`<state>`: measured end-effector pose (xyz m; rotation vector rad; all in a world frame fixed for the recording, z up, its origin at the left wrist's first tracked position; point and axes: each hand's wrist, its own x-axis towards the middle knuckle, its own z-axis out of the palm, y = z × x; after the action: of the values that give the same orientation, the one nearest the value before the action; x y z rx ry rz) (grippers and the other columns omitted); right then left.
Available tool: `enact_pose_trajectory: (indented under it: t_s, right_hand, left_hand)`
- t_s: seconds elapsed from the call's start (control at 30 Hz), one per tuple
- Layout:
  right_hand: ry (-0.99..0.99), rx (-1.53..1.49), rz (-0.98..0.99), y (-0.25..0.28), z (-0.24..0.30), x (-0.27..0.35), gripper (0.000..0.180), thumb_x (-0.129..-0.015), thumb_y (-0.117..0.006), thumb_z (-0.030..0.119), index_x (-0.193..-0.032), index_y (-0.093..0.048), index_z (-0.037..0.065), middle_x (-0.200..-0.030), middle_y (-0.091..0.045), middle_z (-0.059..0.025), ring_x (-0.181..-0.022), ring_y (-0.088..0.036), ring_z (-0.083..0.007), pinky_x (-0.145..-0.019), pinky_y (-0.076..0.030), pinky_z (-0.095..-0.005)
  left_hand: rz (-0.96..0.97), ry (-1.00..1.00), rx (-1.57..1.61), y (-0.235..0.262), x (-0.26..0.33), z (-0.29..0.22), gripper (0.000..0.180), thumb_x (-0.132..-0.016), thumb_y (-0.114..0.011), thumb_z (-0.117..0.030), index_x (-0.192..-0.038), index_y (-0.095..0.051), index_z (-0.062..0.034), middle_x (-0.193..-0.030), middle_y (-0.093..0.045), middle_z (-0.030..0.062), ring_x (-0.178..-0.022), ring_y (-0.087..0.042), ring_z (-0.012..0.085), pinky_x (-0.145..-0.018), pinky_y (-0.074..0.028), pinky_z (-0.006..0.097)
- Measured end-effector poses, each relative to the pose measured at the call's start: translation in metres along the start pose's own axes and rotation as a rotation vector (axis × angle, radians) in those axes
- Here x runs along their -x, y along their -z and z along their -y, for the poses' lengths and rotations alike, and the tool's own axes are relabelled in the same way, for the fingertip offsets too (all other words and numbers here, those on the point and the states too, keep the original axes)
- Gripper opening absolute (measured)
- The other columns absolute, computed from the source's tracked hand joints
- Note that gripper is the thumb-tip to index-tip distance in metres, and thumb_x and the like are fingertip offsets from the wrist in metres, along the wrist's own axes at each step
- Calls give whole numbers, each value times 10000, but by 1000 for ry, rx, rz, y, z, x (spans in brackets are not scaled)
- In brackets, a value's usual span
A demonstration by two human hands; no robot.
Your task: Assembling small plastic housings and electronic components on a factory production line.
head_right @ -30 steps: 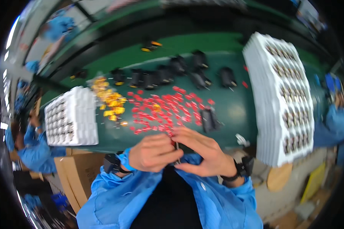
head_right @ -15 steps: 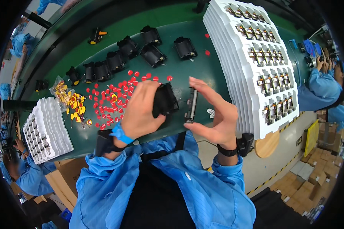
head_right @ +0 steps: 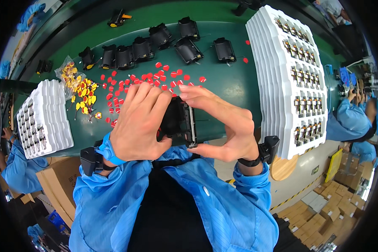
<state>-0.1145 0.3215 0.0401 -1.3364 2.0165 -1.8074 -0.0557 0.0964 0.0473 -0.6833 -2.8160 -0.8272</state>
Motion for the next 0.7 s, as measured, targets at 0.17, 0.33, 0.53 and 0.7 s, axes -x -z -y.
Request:
enact_pose_trajectory:
  t_s: [0.17,0.33,0.53,0.7]
  right_hand:
    - [-56,113,56,-5,-9,-1,685,-628,-865,92,-1228,-610,-117,-1241,-648,-261,-1254,-590,-407,-1089,-427,-514]
    - [-126,109,101,-3,-15,-1,696,-619,-871,105,-1237,-619,-95,-1250,-651,-251,-1243,-601,-396,-1087,-430,-509]
    - [-10,20,110,-1,-31,-2,587,-620,-877,160,-1121,-692,-84,-1234,-659,-258,-1202,-626,-396,-1077,-438,-508]
    - [40,80,101,-1,-28,-5,547,-630,-864,179,-1085,-710,-81,-1212,-657,-284,-1179,-632,-422,-1028,-476,-503]
  left_hand:
    - [32,-17,-24,4,5,-1,695,-498,-753,-168,-1119,-532,52,-1030,-538,176,-1002,-490,359,-896,-377,465]
    - [-18,-36,29,12,7,4,704,-492,-761,-194,-1121,-547,37,-1020,-543,162,-965,-496,349,-871,-383,455]
    - [-181,-115,203,10,9,18,678,-475,-771,-221,-1079,-599,34,-942,-577,143,-857,-520,327,-797,-406,434]
    - [-231,-151,338,1,11,28,679,-479,-783,-228,-1071,-614,60,-911,-605,153,-801,-533,321,-751,-424,421]
